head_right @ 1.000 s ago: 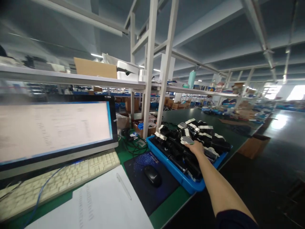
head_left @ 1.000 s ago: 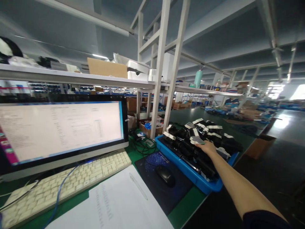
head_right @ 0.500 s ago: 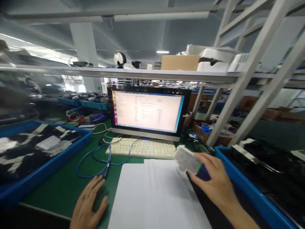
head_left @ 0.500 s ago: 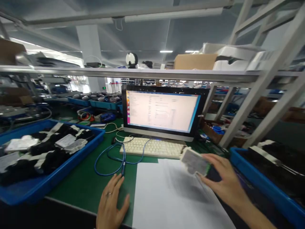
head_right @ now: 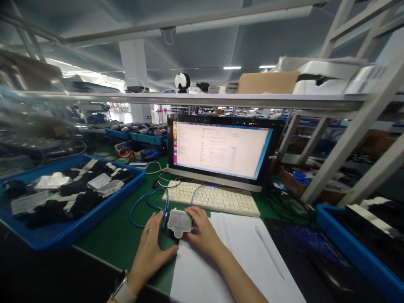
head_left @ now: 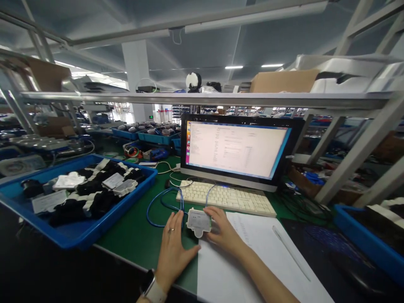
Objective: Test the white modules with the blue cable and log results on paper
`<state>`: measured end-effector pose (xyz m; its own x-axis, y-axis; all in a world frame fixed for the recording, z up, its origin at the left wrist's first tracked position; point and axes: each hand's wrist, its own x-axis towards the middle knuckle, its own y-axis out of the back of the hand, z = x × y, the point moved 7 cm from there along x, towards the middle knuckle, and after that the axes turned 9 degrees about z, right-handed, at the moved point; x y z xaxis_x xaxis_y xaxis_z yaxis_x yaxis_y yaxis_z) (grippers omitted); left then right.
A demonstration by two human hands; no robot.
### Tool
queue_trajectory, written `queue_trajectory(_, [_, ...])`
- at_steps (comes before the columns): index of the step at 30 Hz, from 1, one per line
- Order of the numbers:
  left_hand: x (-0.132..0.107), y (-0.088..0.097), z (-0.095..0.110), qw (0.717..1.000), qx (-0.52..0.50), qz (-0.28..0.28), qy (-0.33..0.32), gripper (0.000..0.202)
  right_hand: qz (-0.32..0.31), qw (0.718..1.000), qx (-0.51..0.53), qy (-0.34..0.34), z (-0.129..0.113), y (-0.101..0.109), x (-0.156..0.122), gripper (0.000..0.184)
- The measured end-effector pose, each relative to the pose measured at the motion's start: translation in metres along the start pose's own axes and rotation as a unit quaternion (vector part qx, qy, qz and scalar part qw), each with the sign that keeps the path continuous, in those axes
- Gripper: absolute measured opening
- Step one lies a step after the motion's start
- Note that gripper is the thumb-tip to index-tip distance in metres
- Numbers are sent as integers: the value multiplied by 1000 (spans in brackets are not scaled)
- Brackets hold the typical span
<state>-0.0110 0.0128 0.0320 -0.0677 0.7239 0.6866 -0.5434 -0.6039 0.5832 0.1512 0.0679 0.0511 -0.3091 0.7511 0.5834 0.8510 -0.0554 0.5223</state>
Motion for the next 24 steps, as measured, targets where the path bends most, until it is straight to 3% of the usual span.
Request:
queue_trajectory(4, [15, -17, 8, 999, -33, -5, 17, 80, -9, 1000, -1, -13, 1, -1, -4, 67])
queue_trajectory(8, [22, -23, 10, 999, -38, 25, 22, 64, 71, 996, -11, -53, 2, -5, 0, 35])
queue_trajectory(11, [21, -21, 11, 998, -38, 43, 20, 62, 131, 987, -31, -89, 4, -9, 2, 24])
queue_trajectory(24, [19, -22, 6, 999, -2, 45, -14, 60, 155, 980, 11, -124, -3, -11, 3, 26])
